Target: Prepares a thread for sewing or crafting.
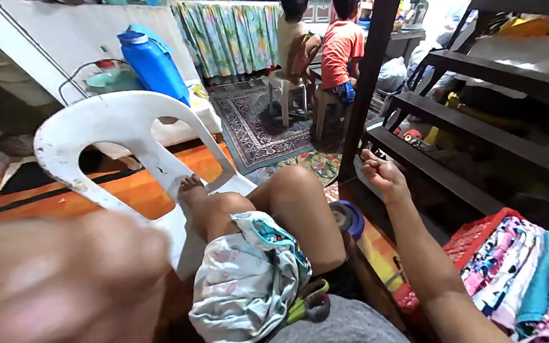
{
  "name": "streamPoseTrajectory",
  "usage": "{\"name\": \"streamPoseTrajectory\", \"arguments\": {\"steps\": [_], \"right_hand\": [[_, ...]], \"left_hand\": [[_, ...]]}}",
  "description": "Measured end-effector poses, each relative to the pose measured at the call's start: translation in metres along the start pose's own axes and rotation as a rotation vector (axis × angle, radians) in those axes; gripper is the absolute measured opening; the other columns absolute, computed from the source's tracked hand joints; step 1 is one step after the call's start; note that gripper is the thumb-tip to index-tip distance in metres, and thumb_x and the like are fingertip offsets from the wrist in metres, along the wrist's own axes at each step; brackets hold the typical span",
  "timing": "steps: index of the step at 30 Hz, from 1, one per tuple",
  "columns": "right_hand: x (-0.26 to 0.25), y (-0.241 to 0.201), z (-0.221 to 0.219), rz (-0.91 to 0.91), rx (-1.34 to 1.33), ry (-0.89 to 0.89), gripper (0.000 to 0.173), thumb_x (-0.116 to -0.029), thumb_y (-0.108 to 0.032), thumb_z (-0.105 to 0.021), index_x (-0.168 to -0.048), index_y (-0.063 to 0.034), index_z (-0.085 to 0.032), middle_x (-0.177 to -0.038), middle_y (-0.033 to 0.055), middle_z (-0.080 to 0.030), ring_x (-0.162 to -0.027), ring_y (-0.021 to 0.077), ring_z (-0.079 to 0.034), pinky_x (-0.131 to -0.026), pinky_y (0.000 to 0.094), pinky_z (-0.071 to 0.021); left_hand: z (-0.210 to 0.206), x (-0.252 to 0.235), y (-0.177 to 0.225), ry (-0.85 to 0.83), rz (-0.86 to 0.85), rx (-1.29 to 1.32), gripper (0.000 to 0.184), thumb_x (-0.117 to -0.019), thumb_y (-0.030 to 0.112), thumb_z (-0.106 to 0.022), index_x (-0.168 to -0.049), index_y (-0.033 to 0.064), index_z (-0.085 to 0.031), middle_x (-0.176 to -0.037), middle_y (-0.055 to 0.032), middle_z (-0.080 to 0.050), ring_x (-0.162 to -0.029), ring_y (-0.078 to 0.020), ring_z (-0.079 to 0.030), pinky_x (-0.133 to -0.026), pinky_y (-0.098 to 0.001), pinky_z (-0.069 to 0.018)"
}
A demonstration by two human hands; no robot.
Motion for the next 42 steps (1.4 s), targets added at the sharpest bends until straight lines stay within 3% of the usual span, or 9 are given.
{"name": "streamPoseTrajectory", "arguments": {"steps": [2, 4, 7, 11, 14, 20, 24, 31, 42], "right_hand": [[-0.001, -0.01, 0.011, 0.05, -0.019, 0.037, 0.019, -0.1082, -0.008, -0.039, -0.112, -0.0048, -0.057, -0.083, -0.0001, -0.062, -0.05, 0.001, -0.048, -0.046, 0.0132, -0.0432], [0.005, -0.02, 0.012, 0.116, 0.002, 0.061, 0.02, -0.1075, -0.005, -0.037, -0.112, -0.0058, -0.057, -0.081, -0.0002, -0.062, -0.053, 0.0029, -0.052, -0.049, 0.0153, -0.0467], [0.025, -0.026, -0.003, 0.201, 0.119, 0.022, 0.018, -0.1099, -0.009, -0.038, -0.113, -0.0074, -0.055, -0.082, -0.0005, -0.065, -0.059, 0.0042, -0.059, -0.057, 0.0174, -0.0528], [0.06, -0.018, -0.037, 0.314, 0.383, -0.187, 0.022, -0.11, -0.007, -0.037, -0.106, -0.0066, -0.059, -0.088, 0.0019, -0.071, -0.07, 0.0083, -0.067, -0.068, 0.0231, -0.0585], [0.084, -0.008, -0.056, 0.399, 0.537, -0.402, 0.024, -0.1033, -0.005, -0.046, -0.099, -0.0114, -0.069, -0.088, 0.0002, -0.071, -0.076, 0.009, -0.068, -0.074, 0.0264, -0.0594], [0.125, 0.019, -0.082, 0.481, 0.668, -0.752, 0.017, -0.0966, -0.002, -0.059, -0.1, -0.0144, -0.07, -0.087, -0.0036, -0.07, -0.073, 0.0051, -0.066, -0.071, 0.0238, -0.0584], [0.133, 0.026, -0.085, 0.51, 0.729, -0.779, 0.015, -0.0971, -0.001, -0.058, -0.101, -0.011, -0.068, -0.09, -0.0051, -0.07, -0.076, 0.0041, -0.066, -0.072, 0.0228, -0.0584], [0.138, 0.034, -0.087, 0.47, 0.68, -0.866, 0.016, -0.0986, -0.003, -0.059, -0.106, -0.0101, -0.071, -0.091, -0.0066, -0.072, -0.076, 0.0024, -0.066, -0.071, 0.022, -0.0578], [0.144, 0.037, -0.089, 0.614, 0.832, -0.862, 0.01, -0.0973, -0.003, -0.058, -0.101, -0.006, -0.067, -0.099, -0.0062, -0.066, -0.081, -0.0006, -0.062, -0.072, 0.0185, -0.055]], "left_hand": [[-0.002, 0.0, -0.033, -0.023, 0.065, 0.052, 0.004, -0.0937, 0.018, -0.07, -0.093, 0.0175, -0.074, -0.088, 0.0039, -0.072, -0.08, -0.008, -0.069, -0.076, -0.0247, -0.0598], [-0.027, -0.005, -0.065, -0.024, 0.222, -0.018, 0.013, -0.0958, 0.022, -0.068, -0.101, 0.0198, -0.079, -0.095, 0.006, -0.076, -0.082, -0.0039, -0.07, -0.074, -0.0208, -0.0589], [-0.05, 0.003, -0.123, 0.016, 0.533, -0.081, 0.023, -0.0915, 0.004, -0.057, -0.098, 0.0123, -0.078, -0.094, 0.003, -0.075, -0.081, -0.0043, -0.066, -0.075, -0.0224, -0.056], [-0.058, 0.011, -0.161, -0.02, 0.699, -0.154, 0.022, -0.0965, -0.003, -0.054, -0.101, 0.0043, -0.074, -0.09, 0.0028, -0.072, -0.078, -0.0018, -0.064, -0.074, -0.0203, -0.0535], [-0.056, 0.011, -0.165, -0.005, 0.687, -0.173, 0.019, -0.097, -0.003, -0.058, -0.1, 0.0043, -0.075, -0.084, 0.0039, -0.07, -0.067, -0.0001, -0.056, -0.063, -0.0166, -0.0473], [-0.055, 0.005, -0.159, 0.037, 0.642, -0.23, 0.02, -0.0935, -0.001, -0.068, -0.112, 0.0054, -0.071, -0.091, 0.0025, -0.074, -0.079, -0.0017, -0.067, -0.073, -0.0189, -0.0554], [-0.056, 0.004, -0.157, 0.04, 0.639, -0.234, 0.021, -0.0924, 0.0, -0.07, -0.113, 0.0037, -0.071, -0.093, 0.0012, -0.075, -0.085, -0.0027, -0.07, -0.081, -0.0207, -0.0576], [-0.06, 0.001, -0.154, 0.003, 0.585, -0.229, 0.013, -0.0918, -0.002, -0.07, -0.102, 0.0041, -0.074, -0.088, 0.0039, -0.074, -0.077, -0.0005, -0.067, -0.074, -0.0183, -0.0562], [-0.071, 0.0, -0.156, -0.004, 0.641, -0.242, 0.009, -0.095, -0.002, -0.066, -0.099, 0.0041, -0.07, -0.089, 0.0011, -0.071, -0.084, -0.0028, -0.067, -0.079, -0.0193, -0.0557]]}}
Point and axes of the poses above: each hand's wrist, its own x-axis away from the middle knuckle, its own z-axis out of the back of the hand, y = z × x, the point moved 8 cm from there along -x, towards the middle knuckle
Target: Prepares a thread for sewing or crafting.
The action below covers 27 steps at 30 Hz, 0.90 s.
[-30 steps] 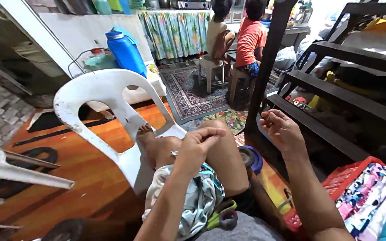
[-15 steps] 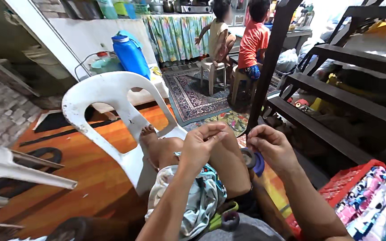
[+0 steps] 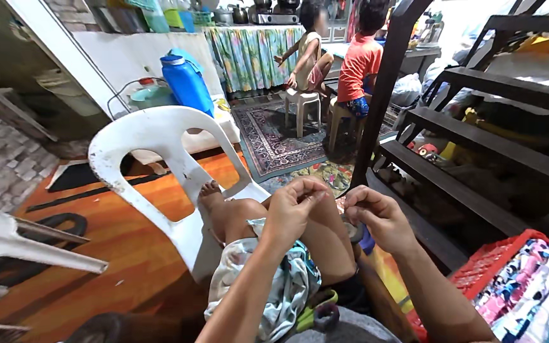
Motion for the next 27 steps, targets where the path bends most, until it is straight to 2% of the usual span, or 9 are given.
{"name": "streamPoseTrajectory", "arguments": {"steps": [4, 7, 9, 12, 14, 17, 20, 25, 27], "right_hand": [[0.001, -0.002, -0.004, -0.001, 0.041, 0.013, 0.009, -0.0946, -0.002, -0.062, -0.099, -0.0033, -0.069, -0.095, -0.0065, -0.068, -0.079, -0.0029, -0.062, -0.071, 0.0164, -0.0551], [0.001, 0.0, -0.008, -0.002, 0.04, 0.027, 0.011, -0.0942, -0.001, -0.064, -0.102, -0.0006, -0.071, -0.096, -0.0044, -0.071, -0.08, -0.0014, -0.065, -0.072, 0.0177, -0.0569], [0.001, 0.001, -0.01, -0.02, 0.04, 0.055, 0.016, -0.0941, -0.001, -0.063, -0.109, 0.002, -0.069, -0.092, -0.0054, -0.07, -0.077, -0.0013, -0.064, -0.071, 0.0178, -0.056], [0.0, 0.002, -0.01, -0.024, 0.05, 0.073, 0.032, -0.096, -0.002, -0.06, -0.126, 0.0085, -0.061, -0.088, -0.0065, -0.067, -0.073, -0.0013, -0.061, -0.068, 0.0171, -0.0541], [0.0, 0.004, -0.01, -0.042, 0.023, 0.077, 0.034, -0.0967, -0.002, -0.059, -0.129, 0.0088, -0.061, -0.087, -0.0072, -0.067, -0.073, -0.001, -0.061, -0.068, 0.0172, -0.0542], [0.0, 0.008, -0.011, -0.075, -0.065, 0.081, 0.032, -0.0967, -0.001, -0.058, -0.128, 0.0065, -0.063, -0.085, -0.0081, -0.066, -0.072, -0.0002, -0.061, -0.068, 0.0186, -0.0546], [0.0, 0.01, -0.012, -0.098, -0.115, 0.096, 0.03, -0.0964, 0.0, -0.058, -0.125, 0.0052, -0.066, -0.085, -0.0073, -0.067, -0.071, 0.0005, -0.062, -0.067, 0.0191, -0.0548], [0.002, 0.009, -0.007, -0.062, -0.046, 0.171, 0.022, -0.0958, 0.002, -0.058, -0.113, 0.0027, -0.073, -0.098, -0.0011, -0.071, -0.076, 0.0003, -0.063, -0.069, 0.0186, -0.0558], [0.002, 0.009, -0.004, -0.045, -0.017, 0.195, 0.022, -0.0952, 0.003, -0.057, -0.11, 0.0021, -0.074, -0.099, -0.0008, -0.071, -0.076, 0.0002, -0.063, -0.069, 0.0184, -0.0555]], "left_hand": [[0.003, -0.001, 0.001, 0.059, -0.009, 0.023, 0.01, -0.0918, -0.003, -0.069, -0.099, 0.0035, -0.073, -0.087, 0.0019, -0.073, -0.081, -0.0016, -0.068, -0.078, -0.0193, -0.0567], [0.003, 0.0, 0.0, 0.056, -0.03, 0.06, 0.015, -0.0908, -0.005, -0.07, -0.105, 0.0016, -0.07, -0.088, 0.0003, -0.075, -0.082, -0.0031, -0.07, -0.079, -0.02, -0.0579], [0.001, 0.001, 0.0, 0.042, -0.038, 0.094, 0.017, -0.0907, -0.005, -0.07, -0.106, 0.0015, -0.069, -0.088, 0.0001, -0.075, -0.082, -0.0037, -0.071, -0.079, -0.0204, -0.0583], [-0.002, 0.001, -0.001, 0.017, -0.063, 0.124, 0.016, -0.0906, -0.005, -0.07, -0.105, 0.0012, -0.069, -0.089, -0.0004, -0.075, -0.084, -0.0048, -0.071, -0.081, -0.0211, -0.0586], [-0.003, 0.001, -0.001, 0.003, -0.092, 0.11, 0.016, -0.0907, -0.005, -0.07, -0.106, 0.0005, -0.069, -0.091, -0.0011, -0.075, -0.085, -0.0051, -0.071, -0.082, -0.0216, -0.0587], [-0.005, 0.001, -0.001, -0.007, -0.132, 0.061, 0.017, -0.0908, -0.003, -0.07, -0.107, -0.0005, -0.069, -0.098, -0.0024, -0.074, -0.088, -0.0051, -0.071, -0.083, -0.0215, -0.0592], [-0.006, 0.002, -0.001, 0.007, -0.147, -0.008, 0.018, -0.0914, 0.0, -0.071, -0.109, 0.0004, -0.069, -0.098, -0.0012, -0.075, -0.087, -0.0025, -0.071, -0.083, -0.0196, -0.0583], [-0.009, 0.004, -0.002, 0.028, -0.186, -0.116, 0.017, -0.0929, 0.005, -0.072, -0.11, 0.0028, -0.07, -0.098, 0.0003, -0.076, -0.089, 0.0001, -0.071, -0.084, -0.0176, -0.0575], [-0.011, 0.004, -0.002, 0.023, -0.195, -0.156, 0.017, -0.0939, 0.008, -0.071, -0.11, 0.0032, -0.07, -0.099, 0.0001, -0.076, -0.09, 0.0008, -0.071, -0.084, -0.017, -0.0572]]}}
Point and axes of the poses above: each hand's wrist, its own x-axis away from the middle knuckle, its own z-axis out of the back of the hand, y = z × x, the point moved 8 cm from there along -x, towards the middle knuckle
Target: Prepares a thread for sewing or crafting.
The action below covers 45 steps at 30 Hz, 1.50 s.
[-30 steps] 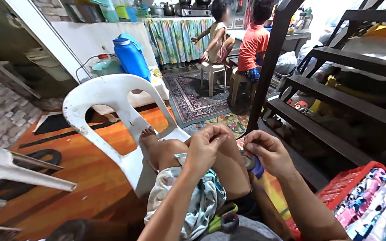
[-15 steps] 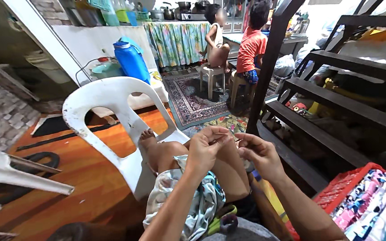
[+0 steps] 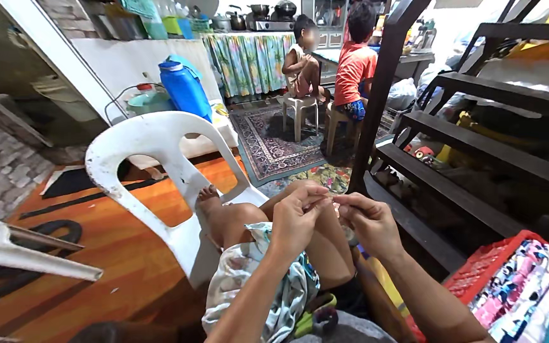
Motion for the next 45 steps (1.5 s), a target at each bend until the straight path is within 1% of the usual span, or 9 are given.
{"name": "streamPoseTrajectory", "arguments": {"steps": [6, 10, 12, 16, 21, 26, 31, 39, 45], "right_hand": [[0.0, -0.004, 0.004, 0.06, 0.066, 0.018, 0.021, -0.0951, 0.002, -0.057, -0.108, 0.0012, -0.074, -0.098, -0.0022, -0.07, -0.077, -0.0017, -0.061, -0.069, 0.0164, -0.0539], [0.0, -0.006, 0.006, 0.08, 0.131, 0.044, 0.021, -0.0954, 0.002, -0.056, -0.109, 0.0031, -0.073, -0.099, -0.0007, -0.069, -0.077, -0.0018, -0.061, -0.07, 0.0159, -0.0538], [-0.002, -0.007, 0.01, 0.076, 0.143, 0.076, 0.022, -0.0956, 0.002, -0.056, -0.11, 0.0038, -0.072, -0.096, -0.001, -0.069, -0.075, -0.0014, -0.061, -0.069, 0.0168, -0.0541], [-0.005, -0.006, 0.019, 0.041, 0.027, 0.084, 0.019, -0.0967, 0.002, -0.056, -0.108, -0.0018, -0.071, -0.094, -0.0052, -0.071, -0.076, 0.0009, -0.064, -0.072, 0.0206, -0.0566], [-0.008, 0.012, 0.013, -0.103, 0.159, -0.016, 0.018, -0.0941, 0.001, -0.057, -0.104, 0.0011, -0.071, -0.094, -0.0023, -0.07, -0.075, -0.001, -0.063, -0.07, 0.0168, -0.0549], [-0.008, 0.026, 0.008, -0.179, 0.138, 0.003, 0.015, -0.0934, 0.0, -0.06, -0.101, -0.0003, -0.074, -0.089, -0.0022, -0.071, -0.071, -0.0006, -0.062, -0.066, 0.0168, -0.0539], [-0.008, 0.029, 0.004, -0.172, 0.169, -0.04, 0.027, -0.0958, -0.001, -0.059, -0.121, 0.0031, -0.069, -0.088, -0.0032, -0.067, -0.072, -0.0013, -0.06, -0.067, 0.0156, -0.0521], [-0.007, 0.028, 0.003, -0.155, 0.203, -0.04, 0.027, -0.0945, 0.001, -0.058, -0.118, 0.0021, -0.072, -0.102, 0.0029, -0.071, -0.081, -0.0009, -0.063, -0.074, 0.0155, -0.0541], [-0.007, 0.024, 0.002, -0.086, 0.24, -0.01, 0.025, -0.0941, 0.002, -0.06, -0.116, 0.0034, -0.072, -0.102, 0.0041, -0.07, -0.084, -0.0008, -0.064, -0.075, 0.0145, -0.0542]], "left_hand": [[-0.005, 0.002, 0.0, -0.015, -0.055, -0.175, 0.011, -0.0957, 0.016, -0.07, -0.099, 0.0069, -0.075, -0.091, 0.0037, -0.074, -0.082, 0.0064, -0.066, -0.078, -0.0118, -0.0528], [-0.008, 0.002, -0.003, -0.068, 0.009, -0.234, 0.013, -0.0977, 0.019, -0.067, -0.101, 0.0079, -0.074, -0.09, 0.0029, -0.071, -0.082, 0.0034, -0.064, -0.077, -0.0145, -0.0504], [-0.011, 0.002, -0.007, -0.088, 0.059, -0.161, 0.012, -0.0986, 0.016, -0.065, -0.101, 0.0069, -0.073, -0.09, 0.004, -0.071, -0.082, 0.0038, -0.064, -0.077, -0.0146, -0.051], [-0.02, -0.002, -0.031, -0.071, 0.267, 0.195, 0.007, -0.0998, 0.005, -0.062, -0.1, 0.0021, -0.068, -0.088, 0.002, -0.07, -0.082, -0.0008, -0.066, -0.078, -0.0183, -0.0538], [-0.02, -0.008, -0.058, 0.014, 0.369, 0.361, 0.007, -0.1005, 0.004, -0.061, -0.098, 0.0029, -0.068, -0.086, 0.0022, -0.07, -0.069, -0.0005, -0.057, -0.064, -0.0162, -0.0464], [-0.019, -0.005, -0.061, 0.004, 0.393, 0.372, 0.006, -0.0995, 0.004, -0.063, -0.097, 0.0036, -0.068, -0.086, 0.0021, -0.069, -0.072, -0.0013, -0.059, -0.066, -0.0164, -0.0481], [-0.021, -0.003, -0.061, -0.006, 0.379, 0.379, 0.005, -0.0983, 0.002, -0.064, -0.096, 0.0035, -0.068, -0.085, 0.0024, -0.068, -0.073, -0.0015, -0.06, -0.068, -0.0166, -0.0493], [-0.023, -0.003, -0.06, -0.005, 0.37, 0.363, 0.006, -0.098, 0.001, -0.063, -0.096, 0.0024, -0.069, -0.084, 0.0026, -0.068, -0.073, -0.0016, -0.06, -0.069, -0.0169, -0.0502], [-0.023, -0.003, -0.057, 0.002, 0.371, 0.341, 0.005, -0.098, 0.002, -0.064, -0.097, 0.0024, -0.069, -0.085, 0.0021, -0.068, -0.075, -0.0017, -0.062, -0.07, -0.017, -0.0502]]}}
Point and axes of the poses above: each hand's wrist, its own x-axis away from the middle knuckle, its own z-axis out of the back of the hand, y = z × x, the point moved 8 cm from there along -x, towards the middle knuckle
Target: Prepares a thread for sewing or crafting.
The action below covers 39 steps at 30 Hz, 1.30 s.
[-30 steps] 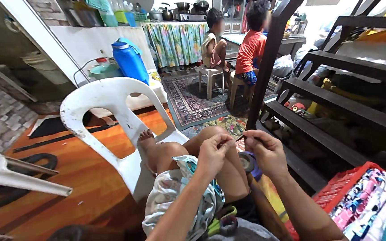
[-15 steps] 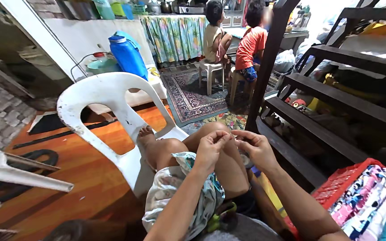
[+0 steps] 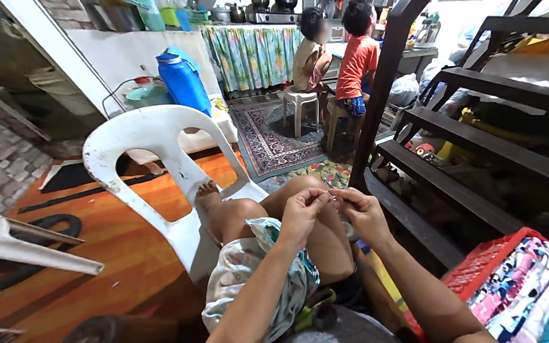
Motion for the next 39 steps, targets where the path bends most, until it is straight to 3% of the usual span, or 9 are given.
{"name": "streamPoseTrajectory", "arguments": {"steps": [20, 24, 27, 29, 32, 36, 39], "right_hand": [[0.002, -0.005, 0.001, 0.146, 0.153, 0.087, 0.024, -0.0949, -0.002, -0.057, -0.111, 0.0042, -0.073, -0.098, 0.0063, -0.067, -0.083, -0.0017, -0.061, -0.075, 0.0122, -0.0516], [0.006, -0.011, 0.0, 0.3, 0.401, 0.14, 0.024, -0.0938, -0.001, -0.057, -0.111, 0.0051, -0.074, -0.093, 0.0127, -0.066, -0.077, 0.0061, -0.061, -0.072, 0.0154, -0.0517], [0.008, -0.018, -0.003, 0.456, 0.6, 0.188, 0.024, -0.093, -0.001, -0.057, -0.107, 0.0043, -0.075, -0.087, 0.015, -0.066, -0.072, 0.0158, -0.063, -0.069, 0.0234, -0.0546], [0.01, -0.021, -0.006, 0.502, 0.686, 0.17, 0.024, -0.0932, -0.001, -0.056, -0.106, 0.0031, -0.075, -0.084, 0.015, -0.066, -0.073, 0.0211, -0.064, -0.07, 0.0281, -0.0553], [0.012, -0.026, -0.01, 0.543, 0.729, 0.1, 0.023, -0.0924, -0.001, -0.057, -0.104, 0.0014, -0.076, -0.082, 0.0153, -0.066, -0.073, 0.0239, -0.065, -0.071, 0.0311, -0.056], [0.014, -0.031, -0.014, 0.589, 0.708, 0.001, 0.024, -0.0924, -0.001, -0.056, -0.104, 0.0014, -0.076, -0.083, 0.0162, -0.067, -0.075, 0.0258, -0.066, -0.071, 0.0337, -0.0566], [0.016, -0.037, -0.015, 0.626, 0.687, -0.043, 0.023, -0.0927, -0.002, -0.056, -0.104, 0.0001, -0.076, -0.084, 0.0155, -0.067, -0.077, 0.0242, -0.066, -0.071, 0.0314, -0.0559]], "left_hand": [[-0.003, 0.002, 0.002, -0.003, -0.03, -0.07, 0.004, -0.0972, 0.003, -0.065, -0.099, 0.0015, -0.069, -0.087, 0.0008, -0.069, -0.08, -0.0024, -0.064, -0.076, -0.0184, -0.0517], [0.0, 0.004, 0.005, -0.027, -0.049, -0.19, 0.007, -0.0972, 0.006, -0.066, -0.102, 0.0024, -0.07, -0.091, 0.0009, -0.07, -0.082, -0.0018, -0.064, -0.078, -0.0192, -0.053], [0.001, 0.01, 0.014, -0.041, -0.155, -0.501, 0.014, -0.0998, 0.015, -0.065, -0.107, 0.0056, -0.072, -0.098, 0.0007, -0.072, -0.088, 0.0008, -0.065, -0.081, -0.0182, -0.0512], [-0.003, 0.018, 0.027, -0.03, -0.295, -0.702, 0.018, -0.1002, 0.016, -0.063, -0.106, 0.0038, -0.074, -0.098, -0.0051, -0.073, -0.09, -0.0056, -0.067, -0.084, -0.0221, -0.0524], [-0.007, 0.026, 0.042, -0.021, -0.477, -0.886, 0.017, -0.0991, 0.013, -0.063, -0.102, 0.0019, -0.075, -0.093, -0.0115, -0.073, -0.089, -0.024, -0.067, -0.083, -0.0379, -0.0535], [-0.006, 0.026, 0.058, -0.019, -0.624, -0.96, 0.011, -0.0966, 0.011, -0.066, -0.094, 0.0042, -0.074, -0.088, -0.0092, -0.072, -0.09, -0.0284, -0.066, -0.083, -0.0437, -0.0528], [-0.004, 0.023, 0.067, -0.068, -0.651, -0.984, 0.011, -0.0958, 0.01, -0.067, -0.092, 0.0045, -0.075, -0.093, -0.0098, -0.072, -0.096, -0.0301, -0.066, -0.086, -0.0464, -0.0517]]}}
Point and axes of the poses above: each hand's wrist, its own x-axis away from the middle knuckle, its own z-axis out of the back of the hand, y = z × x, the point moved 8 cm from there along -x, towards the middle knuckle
